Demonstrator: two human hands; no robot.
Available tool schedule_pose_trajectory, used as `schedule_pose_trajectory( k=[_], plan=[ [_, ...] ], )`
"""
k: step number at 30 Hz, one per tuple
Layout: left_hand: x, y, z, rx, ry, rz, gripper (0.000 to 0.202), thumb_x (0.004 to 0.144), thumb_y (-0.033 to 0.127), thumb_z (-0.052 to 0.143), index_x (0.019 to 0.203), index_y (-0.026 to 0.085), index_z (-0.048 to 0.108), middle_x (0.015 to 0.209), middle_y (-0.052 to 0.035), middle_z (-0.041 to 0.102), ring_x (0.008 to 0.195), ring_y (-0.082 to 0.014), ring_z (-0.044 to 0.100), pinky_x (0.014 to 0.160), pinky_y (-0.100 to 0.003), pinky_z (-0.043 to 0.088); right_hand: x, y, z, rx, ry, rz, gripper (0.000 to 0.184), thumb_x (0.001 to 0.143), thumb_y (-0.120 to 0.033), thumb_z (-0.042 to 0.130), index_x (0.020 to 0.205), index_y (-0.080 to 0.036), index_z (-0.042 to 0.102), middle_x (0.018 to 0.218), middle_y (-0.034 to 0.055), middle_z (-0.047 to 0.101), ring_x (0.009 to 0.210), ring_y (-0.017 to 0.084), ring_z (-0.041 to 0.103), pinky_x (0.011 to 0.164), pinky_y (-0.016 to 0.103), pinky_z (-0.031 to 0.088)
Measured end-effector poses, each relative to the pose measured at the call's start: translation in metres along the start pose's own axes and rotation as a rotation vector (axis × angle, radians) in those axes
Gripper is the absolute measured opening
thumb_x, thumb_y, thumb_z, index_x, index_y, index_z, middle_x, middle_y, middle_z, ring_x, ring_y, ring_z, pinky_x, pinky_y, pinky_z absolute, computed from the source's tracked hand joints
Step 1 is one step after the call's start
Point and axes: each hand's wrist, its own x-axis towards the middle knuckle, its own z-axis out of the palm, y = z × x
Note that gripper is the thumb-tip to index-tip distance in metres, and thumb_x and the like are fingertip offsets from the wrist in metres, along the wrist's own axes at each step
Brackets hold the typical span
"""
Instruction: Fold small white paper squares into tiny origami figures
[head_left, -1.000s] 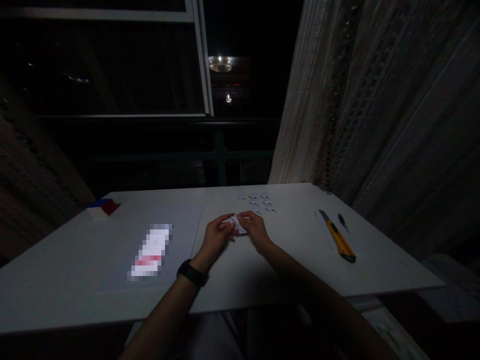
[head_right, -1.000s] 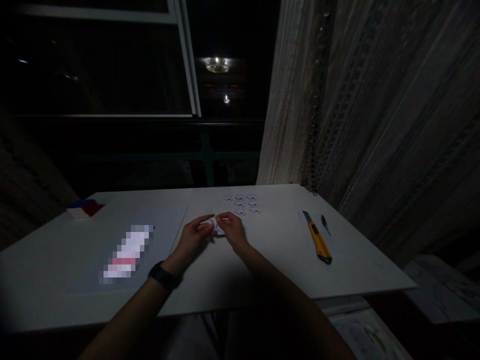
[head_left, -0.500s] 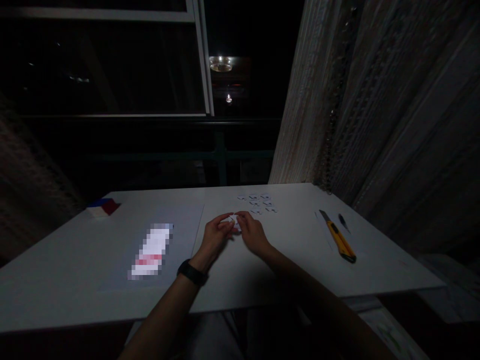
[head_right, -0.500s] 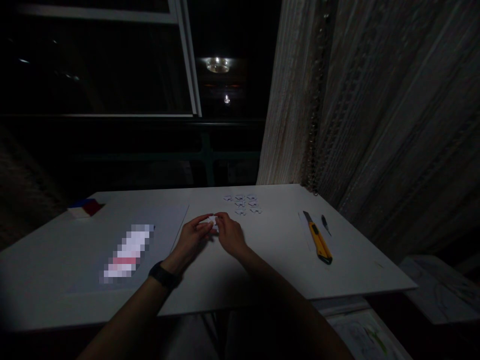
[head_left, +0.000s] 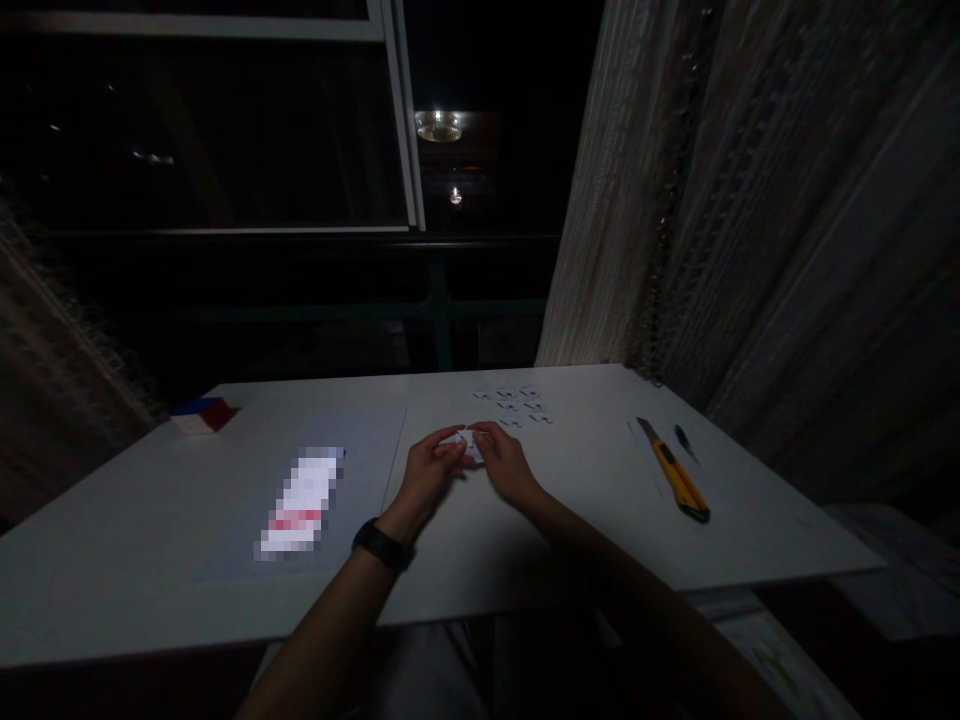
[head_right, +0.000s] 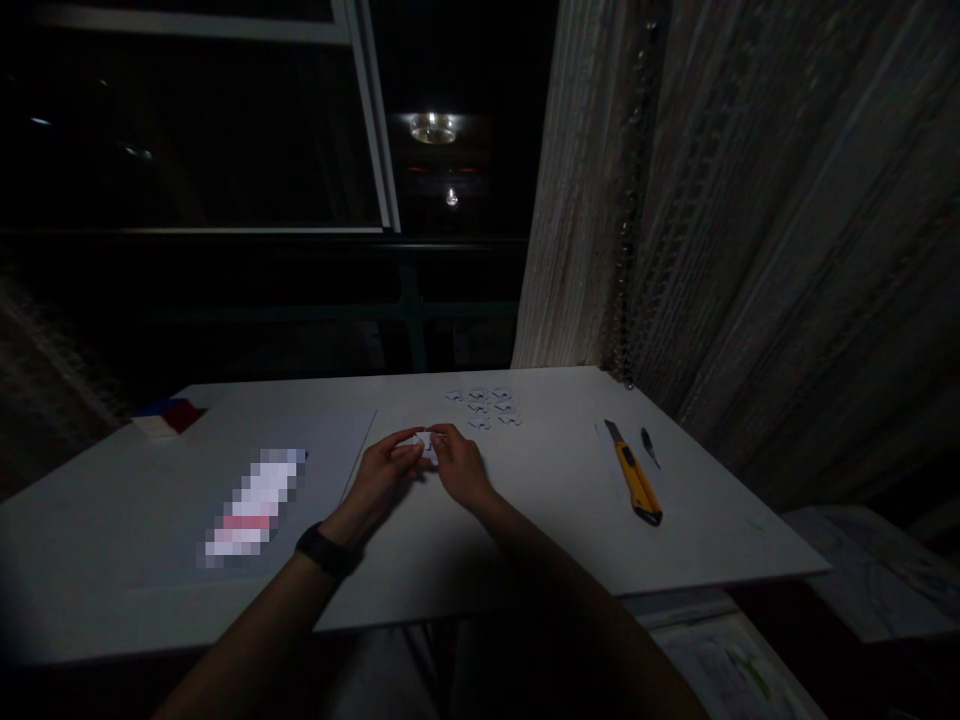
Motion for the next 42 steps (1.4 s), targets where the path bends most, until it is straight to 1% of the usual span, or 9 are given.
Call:
schedule_pose_trajectory(
  k=[11, 20, 24, 28, 31, 34, 36, 39, 42],
  plan=[
    [0.001, 0.0, 0.0, -0.004, -0.003, 0.0, 0.051, 0.06, 0.031, 0.071, 0.105, 0.009, 0.058, 0.066, -0.0073, 0.065, 0.059, -0.0156, 0.062, 0.047, -0.02, 0.041, 0.0, -0.002, 0.0, -0.018, 0.002, 0.016, 0.026, 0.085, -0.034, 0.038, 0.098, -0.02, 0.056, 0.078, 0.0025, 0.063, 0.07, 0.015, 0.058, 0.066, 0.027, 0.043],
    [0.0, 0.003, 0.001, 0.104, 0.008, 0.049, 0.05, 0.063, 0.031, 0.068, 0.106, 0.009, 0.056, 0.065, -0.0073, 0.066, 0.057, -0.0158, 0.062, 0.046, -0.021, 0.042, 0.0, 0.001, 0.002, 0.136, -0.007, 0.095, 0.02, 0.08, -0.038, 0.046, 0.09, -0.021, 0.053, 0.076, 0.0003, 0.066, 0.069, 0.015, 0.062, 0.062, 0.026, 0.045],
    [0.001, 0.002, 0.003, 0.15, 0.014, 0.077, 0.047, 0.062, 0.033, 0.068, 0.1, 0.009, 0.057, 0.06, -0.006, 0.065, 0.054, -0.0163, 0.062, 0.046, -0.021, 0.042, 0.003, 0.007, 0.005, 0.177, 0.058, 0.153, 0.021, 0.074, -0.04, 0.052, 0.073, -0.019, 0.053, 0.065, -0.0004, 0.063, 0.062, 0.015, 0.059, 0.058, 0.026, 0.044],
    [0.001, -0.001, 0.004, 0.196, -0.002, 0.097, 0.044, 0.061, 0.033, 0.068, 0.098, 0.011, 0.056, 0.055, -0.0034, 0.063, 0.05, -0.0155, 0.06, 0.043, -0.021, 0.042, 0.006, 0.012, 0.006, 0.396, 0.067, 0.202, 0.022, 0.063, -0.037, 0.062, 0.061, -0.018, 0.051, 0.066, 0.0016, 0.064, 0.062, 0.016, 0.059, 0.058, 0.027, 0.045],
    [0.002, -0.003, 0.004, 0.2, -0.01, 0.104, 0.044, 0.06, 0.032, 0.069, 0.097, 0.011, 0.056, 0.054, -0.0023, 0.062, 0.05, -0.0153, 0.06, 0.043, -0.021, 0.042, 0.008, 0.01, 0.006, 0.532, 0.07, 0.289, 0.025, 0.055, -0.037, 0.068, 0.056, -0.017, 0.052, 0.062, 0.0017, 0.064, 0.057, 0.015, 0.058, 0.055, 0.026, 0.044],
    [0.004, -0.005, 0.002, 0.172, 0.008, 0.083, 0.042, 0.058, 0.031, 0.07, 0.093, 0.011, 0.057, 0.06, -0.0042, 0.065, 0.054, -0.0157, 0.061, 0.045, -0.022, 0.043, 0.01, 0.007, 0.005, 0.568, 0.108, 0.394, 0.028, 0.051, -0.038, 0.07, 0.054, -0.016, 0.053, 0.051, -0.0009, 0.058, 0.047, 0.012, 0.051, 0.049, 0.025, 0.039],
    [0.005, -0.007, 0.001, 0.166, 0.031, 0.057, 0.037, 0.058, 0.032, 0.071, 0.086, 0.011, 0.059, 0.061, -0.0059, 0.065, 0.053, -0.0152, 0.06, 0.045, -0.021, 0.041, 0.011, 0.005, 0.004, 0.577, 0.138, 0.423, 0.028, 0.051, -0.039, 0.07, 0.054, -0.016, 0.054, 0.049, -0.0019, 0.056, 0.046, 0.01, 0.049, 0.048, 0.024, 0.038],
    [0.006, -0.009, -0.002, 0.221, 0.084, 0.037, 0.031, 0.057, 0.034, 0.071, 0.074, 0.01, 0.062, 0.055, -0.0062, 0.063, 0.045, -0.0125, 0.055, 0.04, -0.02, 0.036, 0.011, 0.006, 0.006, 0.566, 0.146, 0.376, 0.026, 0.052, -0.037, 0.07, 0.056, -0.016, 0.056, 0.052, -0.0017, 0.057, 0.049, 0.011, 0.05, 0.051, 0.024, 0.039],
    [0.005, -0.008, -0.002, 0.282, 0.131, 0.062, 0.03, 0.056, 0.035, 0.072, 0.071, 0.01, 0.063, 0.052, -0.0057, 0.063, 0.041, -0.0116, 0.053, 0.039, -0.02, 0.035, 0.01, 0.012, 0.008, 0.467, 0.142, 0.284, 0.022, 0.055, -0.035, 0.068, 0.059, -0.016, 0.057, 0.054, -0.0019, 0.057, 0.052, 0.011, 0.051, 0.053, 0.024, 0.04]
  ],
)
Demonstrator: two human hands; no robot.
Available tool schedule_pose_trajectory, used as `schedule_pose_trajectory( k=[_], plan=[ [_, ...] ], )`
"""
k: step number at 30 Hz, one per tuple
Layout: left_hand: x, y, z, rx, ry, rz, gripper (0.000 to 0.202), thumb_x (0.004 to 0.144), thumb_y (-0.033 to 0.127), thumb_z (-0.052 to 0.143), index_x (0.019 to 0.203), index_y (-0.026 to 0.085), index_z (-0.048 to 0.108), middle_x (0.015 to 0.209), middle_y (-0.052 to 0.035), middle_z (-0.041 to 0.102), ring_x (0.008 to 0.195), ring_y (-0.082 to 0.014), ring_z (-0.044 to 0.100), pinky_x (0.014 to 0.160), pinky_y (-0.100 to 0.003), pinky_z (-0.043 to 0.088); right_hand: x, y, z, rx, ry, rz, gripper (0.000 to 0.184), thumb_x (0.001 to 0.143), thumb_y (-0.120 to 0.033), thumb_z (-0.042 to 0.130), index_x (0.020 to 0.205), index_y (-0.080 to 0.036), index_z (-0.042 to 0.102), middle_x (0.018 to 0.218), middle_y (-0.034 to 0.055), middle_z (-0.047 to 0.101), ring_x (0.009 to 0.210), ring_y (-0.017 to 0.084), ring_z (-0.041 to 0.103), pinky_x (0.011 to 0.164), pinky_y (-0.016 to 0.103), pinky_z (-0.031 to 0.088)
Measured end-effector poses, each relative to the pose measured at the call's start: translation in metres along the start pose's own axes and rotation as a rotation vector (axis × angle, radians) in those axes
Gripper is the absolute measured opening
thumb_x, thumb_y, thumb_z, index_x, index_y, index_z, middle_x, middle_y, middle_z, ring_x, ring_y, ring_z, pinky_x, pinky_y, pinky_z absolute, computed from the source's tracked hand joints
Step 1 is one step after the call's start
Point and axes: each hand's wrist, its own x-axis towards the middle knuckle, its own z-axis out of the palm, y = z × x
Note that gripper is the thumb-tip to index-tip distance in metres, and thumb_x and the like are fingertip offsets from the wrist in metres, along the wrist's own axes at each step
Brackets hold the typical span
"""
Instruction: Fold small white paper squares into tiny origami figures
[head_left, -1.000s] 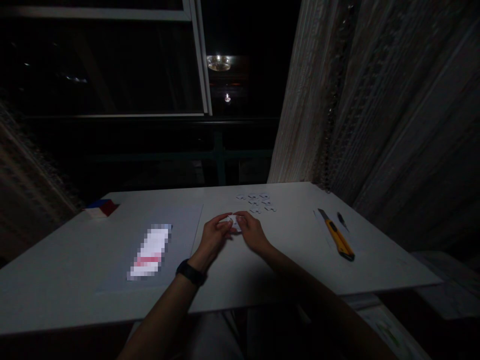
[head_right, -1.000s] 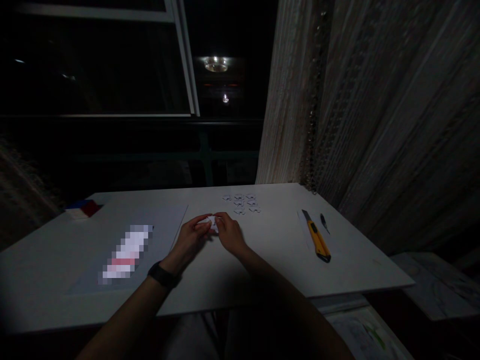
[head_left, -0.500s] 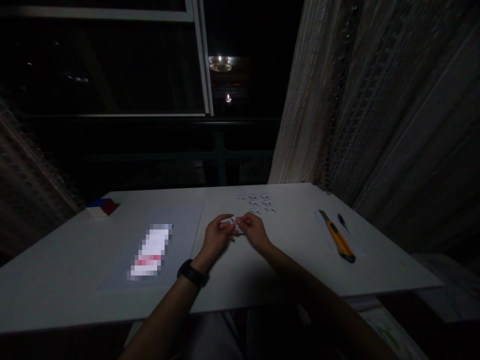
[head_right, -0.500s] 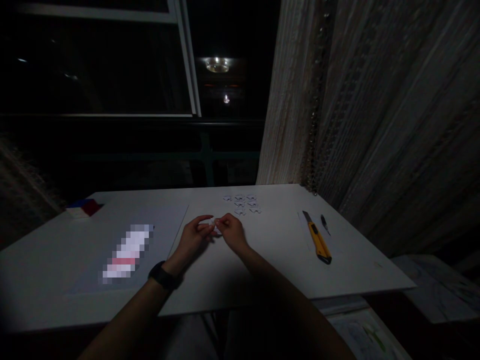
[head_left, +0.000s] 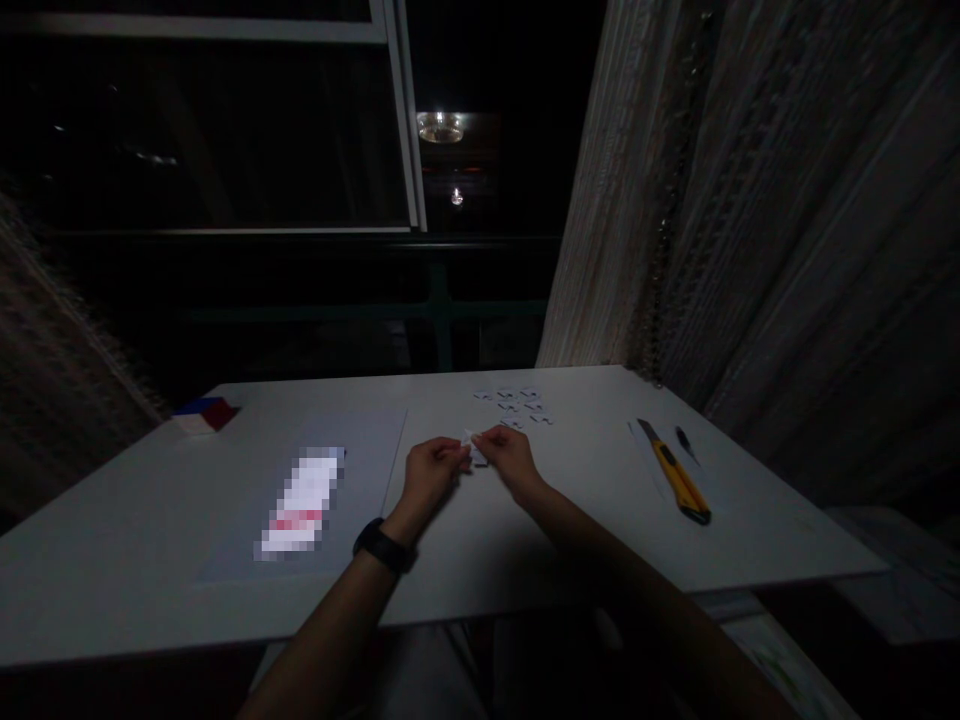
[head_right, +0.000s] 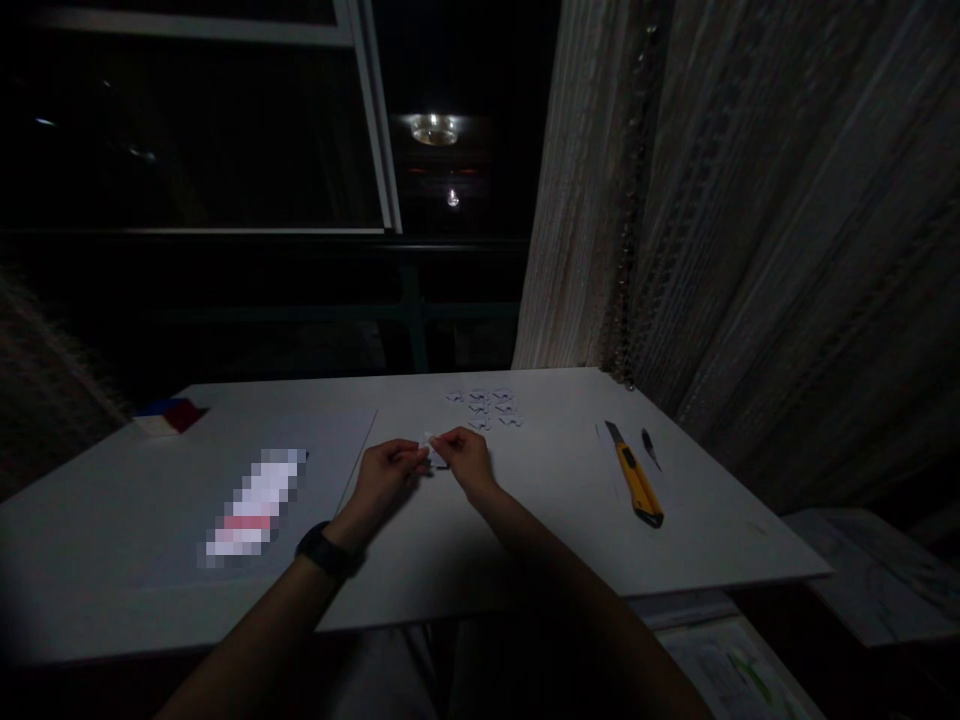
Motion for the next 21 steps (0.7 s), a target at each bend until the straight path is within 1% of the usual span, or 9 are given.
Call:
schedule_pose_trajectory(
  k=[3, 6, 9, 11, 13, 15, 18, 21],
  plan=[
    [-0.001, 0.002, 0.0, 0.004, 0.013, 0.013, 0.028, 0.056, 0.035, 0.072, 0.069, 0.011, 0.063, 0.052, -0.0053, 0.063, 0.041, -0.0121, 0.053, 0.039, -0.02, 0.034, 0.002, 0.006, -0.001, -0.09, 0.012, -0.048, 0.019, 0.057, -0.033, 0.067, 0.061, -0.017, 0.057, 0.055, -0.0019, 0.057, 0.054, 0.012, 0.052, 0.053, 0.024, 0.041],
    [-0.003, 0.005, 0.0, -0.031, 0.002, -0.014, 0.027, 0.057, 0.034, 0.072, 0.069, 0.011, 0.063, 0.051, -0.0053, 0.063, 0.04, -0.0119, 0.053, 0.039, -0.02, 0.034, 0.004, 0.004, -0.003, -0.087, -0.01, -0.045, 0.02, 0.056, -0.033, 0.068, 0.061, -0.016, 0.058, 0.055, -0.0016, 0.058, 0.053, 0.012, 0.053, 0.051, 0.023, 0.041],
    [-0.003, 0.007, -0.001, -0.07, -0.004, -0.027, 0.025, 0.056, 0.031, 0.072, 0.068, 0.01, 0.065, 0.052, -0.0059, 0.063, 0.042, -0.0124, 0.054, 0.04, -0.02, 0.033, 0.006, -0.003, -0.006, -0.034, -0.091, -0.003, 0.025, 0.051, -0.033, 0.072, 0.061, -0.016, 0.058, 0.056, -0.0011, 0.059, 0.051, 0.011, 0.053, 0.051, 0.024, 0.042],
    [-0.003, 0.008, -0.002, -0.087, -0.001, -0.021, 0.024, 0.056, 0.029, 0.072, 0.068, 0.01, 0.066, 0.052, -0.0061, 0.063, 0.044, -0.013, 0.054, 0.041, -0.02, 0.034, 0.006, -0.007, -0.008, -0.045, -0.158, 0.026, 0.027, 0.048, -0.035, 0.073, 0.058, -0.015, 0.058, 0.054, -0.0009, 0.059, 0.049, 0.011, 0.052, 0.049, 0.024, 0.041],
    [-0.003, 0.008, -0.002, -0.08, 0.005, -0.004, 0.022, 0.056, 0.028, 0.072, 0.067, 0.01, 0.067, 0.052, -0.0057, 0.062, 0.045, -0.0132, 0.054, 0.042, -0.021, 0.035, 0.006, -0.007, -0.009, -0.069, -0.183, 0.04, 0.028, 0.047, -0.036, 0.074, 0.055, -0.015, 0.057, 0.051, -0.0013, 0.057, 0.047, 0.011, 0.051, 0.047, 0.023, 0.039],
    [-0.002, 0.007, -0.003, -0.054, 0.002, 0.031, 0.021, 0.056, 0.029, 0.072, 0.066, 0.01, 0.068, 0.052, -0.0054, 0.062, 0.047, -0.0134, 0.054, 0.045, -0.022, 0.038, 0.005, -0.006, -0.008, -0.075, -0.162, 0.033, 0.029, 0.048, -0.036, 0.073, 0.053, -0.015, 0.055, 0.049, -0.0021, 0.055, 0.045, 0.01, 0.05, 0.045, 0.022, 0.038],
    [-0.001, 0.007, -0.004, -0.012, -0.016, 0.083, 0.025, 0.061, 0.034, 0.068, 0.069, 0.011, 0.069, 0.055, -0.0051, 0.063, 0.05, -0.0135, 0.054, 0.049, -0.023, 0.04, 0.005, -0.003, -0.006, -0.049, -0.103, 0.012, 0.028, 0.049, -0.036, 0.073, 0.052, -0.016, 0.054, 0.047, -0.0029, 0.054, 0.044, 0.009, 0.049, 0.044, 0.022, 0.037],
    [0.0, 0.007, -0.004, 0.012, -0.027, 0.112, 0.026, 0.063, 0.036, 0.066, 0.074, 0.012, 0.069, 0.062, -0.0058, 0.065, 0.056, -0.0146, 0.056, 0.054, -0.024, 0.042, 0.003, -0.006, -0.004, 0.006, -0.047, 0.029, 0.027, 0.05, -0.036, 0.072, 0.053, -0.016, 0.055, 0.048, -0.0023, 0.055, 0.045, 0.01, 0.05, 0.046, 0.022, 0.038]
  ],
)
